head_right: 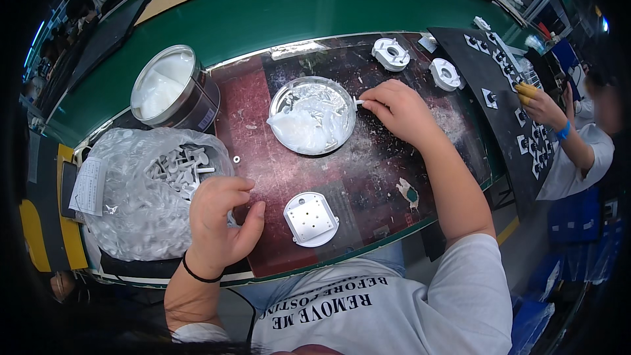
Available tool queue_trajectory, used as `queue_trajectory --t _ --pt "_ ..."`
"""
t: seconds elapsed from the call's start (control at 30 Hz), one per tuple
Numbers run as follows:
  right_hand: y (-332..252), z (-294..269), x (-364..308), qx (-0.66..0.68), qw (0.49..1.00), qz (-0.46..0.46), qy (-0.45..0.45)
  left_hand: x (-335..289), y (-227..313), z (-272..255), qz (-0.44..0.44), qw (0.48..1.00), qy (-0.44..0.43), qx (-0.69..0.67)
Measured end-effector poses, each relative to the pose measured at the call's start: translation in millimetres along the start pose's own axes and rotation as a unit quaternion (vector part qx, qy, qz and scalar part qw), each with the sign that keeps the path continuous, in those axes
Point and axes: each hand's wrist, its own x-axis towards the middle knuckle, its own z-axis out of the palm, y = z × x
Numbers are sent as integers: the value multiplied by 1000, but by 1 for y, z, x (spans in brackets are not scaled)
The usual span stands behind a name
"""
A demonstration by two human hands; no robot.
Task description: The person assembles small white plastic components by hand at a factory workstation. They repeatedly pick a small cylindrical piece from a bag, apply a white substance from a metal dish, and press it into a larger white housing. The assembled units are placed on a black tray to the right.
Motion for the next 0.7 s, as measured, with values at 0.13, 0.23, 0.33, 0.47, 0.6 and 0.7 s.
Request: queue_trajectory --t 0.13,0.23,0.33,0.47,0.6,0.7 --pt "-2 -1 0 12 1000 10 -2 1 1 0 1 1000 -2 2" --pt "-6 -3 -1 26 998 50 -6 1 1 -1 1 1000 -4 3" --pt "-6 -5 -4 167 972 163 -36 1 0 -1 1 1000 -8 0" --pt "-18 -11 -12 294 943 143 -57 -1 0 -5 -19 997 -66 -29" --pt "-33 -8 -18 362 930 -36 -50 -2 6 1 -95 975 -150 -133" --pt "-61 2 -29 480 868 -45 -118 -8 8 10 -108 963 -217 -119"
